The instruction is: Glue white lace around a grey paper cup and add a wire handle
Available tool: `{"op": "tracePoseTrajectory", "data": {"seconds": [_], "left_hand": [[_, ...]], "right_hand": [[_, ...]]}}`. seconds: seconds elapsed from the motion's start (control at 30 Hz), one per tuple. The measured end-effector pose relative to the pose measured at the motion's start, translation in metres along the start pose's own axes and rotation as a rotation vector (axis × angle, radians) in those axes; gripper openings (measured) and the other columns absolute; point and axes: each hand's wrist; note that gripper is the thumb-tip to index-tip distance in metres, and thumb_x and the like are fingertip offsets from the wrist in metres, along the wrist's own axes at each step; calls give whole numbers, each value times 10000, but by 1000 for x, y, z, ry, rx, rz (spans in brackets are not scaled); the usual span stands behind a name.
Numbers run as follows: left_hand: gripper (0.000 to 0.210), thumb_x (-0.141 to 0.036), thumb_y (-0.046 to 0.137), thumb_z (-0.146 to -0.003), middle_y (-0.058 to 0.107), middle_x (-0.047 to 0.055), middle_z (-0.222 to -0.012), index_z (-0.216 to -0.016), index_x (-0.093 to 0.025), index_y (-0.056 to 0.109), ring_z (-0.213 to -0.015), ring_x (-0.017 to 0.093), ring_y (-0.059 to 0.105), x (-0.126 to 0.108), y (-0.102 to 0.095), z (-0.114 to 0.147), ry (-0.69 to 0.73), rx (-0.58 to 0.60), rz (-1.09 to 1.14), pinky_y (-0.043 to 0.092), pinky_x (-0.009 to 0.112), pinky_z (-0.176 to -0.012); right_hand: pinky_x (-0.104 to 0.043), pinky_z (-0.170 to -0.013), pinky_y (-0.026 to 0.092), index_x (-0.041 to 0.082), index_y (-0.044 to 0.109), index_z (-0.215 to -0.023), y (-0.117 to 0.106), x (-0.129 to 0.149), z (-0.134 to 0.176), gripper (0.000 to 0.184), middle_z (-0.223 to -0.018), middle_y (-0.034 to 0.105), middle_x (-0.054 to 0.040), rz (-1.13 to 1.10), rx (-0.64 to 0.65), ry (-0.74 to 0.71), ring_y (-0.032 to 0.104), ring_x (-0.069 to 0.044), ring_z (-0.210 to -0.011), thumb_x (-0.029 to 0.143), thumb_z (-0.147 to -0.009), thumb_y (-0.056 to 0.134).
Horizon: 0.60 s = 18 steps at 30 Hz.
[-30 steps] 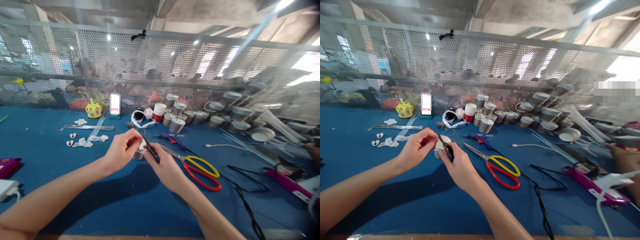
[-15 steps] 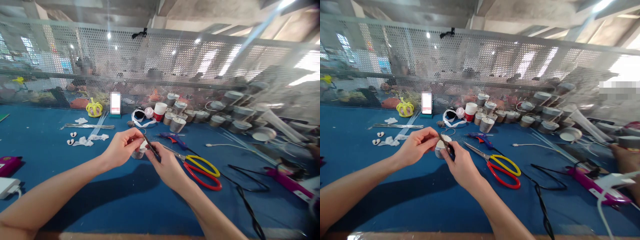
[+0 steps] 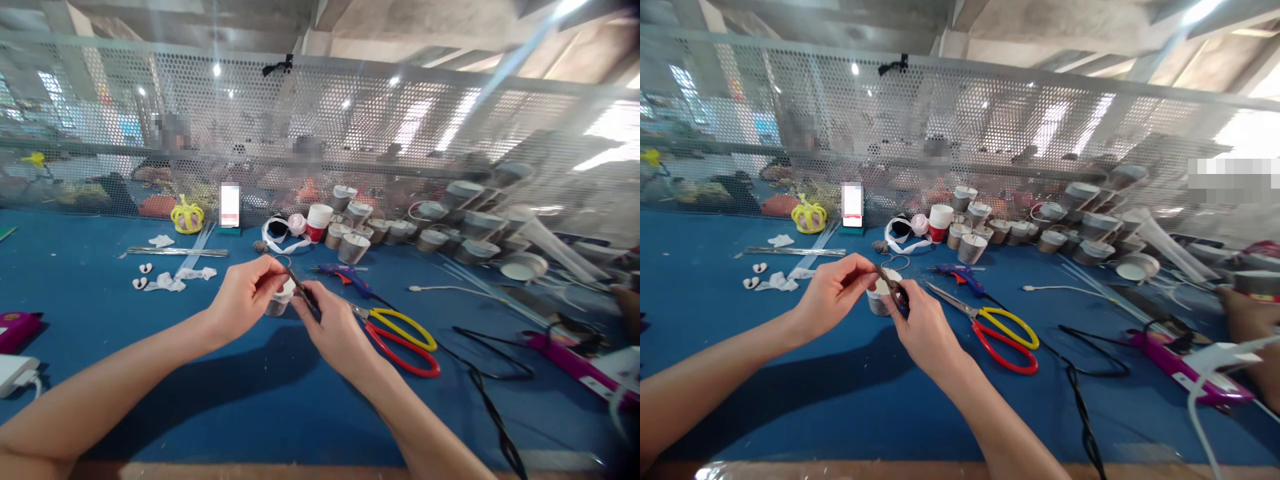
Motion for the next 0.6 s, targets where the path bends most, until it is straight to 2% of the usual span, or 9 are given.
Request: {"op": "tracePoseTrajectory", "data": {"seconds": [0.07,0.13,0.27,0.37,0.5,0.6], "left_hand": [[113,-234,476,-792,511,-22,-597,-732,-149,517,-548,61,442,1,-1,-1,-22,9,61,359,184,-518],[136,-257,498,-783,486,-35,-551,-708,-144,507,-475,44,397,2,-2,-4,-116,70,241,319,172,-453],[201,-311,569,-741,476,-51,-487,-683,-146,470,-342,3,246,4,-5,-8,-306,282,707,189,147,-346],[210,-289,605,-718,483,-52,-482,-676,-150,453,-329,-11,192,8,-7,-8,-383,432,916,140,131,-332],[235,-291,627,-697,460,-58,-486,-671,-148,442,-335,-16,180,10,-9,-9,-451,520,1000,130,122,-331],[243,-331,602,-711,471,-49,-509,-678,-146,449,-338,-11,223,6,-8,-9,-433,434,820,162,131,-335]], "right_hand": [[-265,-573,414,170,497,-839,0,0,0,186,-720,600,-45,12,-12,-15,544,-160,-628,338,-838,417],[-260,-568,418,171,497,-859,-1,-1,0,174,-721,601,-43,23,-21,-37,547,-157,-625,329,-834,428],[-257,-562,424,171,497,-878,-4,-4,0,160,-747,606,-55,52,-44,-96,558,-163,-645,313,-818,457],[-257,-566,426,167,501,-889,-7,-6,0,152,-773,613,-69,55,-40,-142,567,-169,-670,293,-812,464],[-254,-578,429,174,506,-901,-9,-9,0,127,-780,618,-64,68,-30,-177,572,-166,-678,240,-799,471],[-254,-579,424,180,514,-875,-8,-8,-1,109,-767,621,-58,82,-33,-140,573,-167,-671,248,-807,461]]}}
Point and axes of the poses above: each hand's wrist, its own z-axis away from the middle knuckle, its own y-axis out of the palm, x = y × z
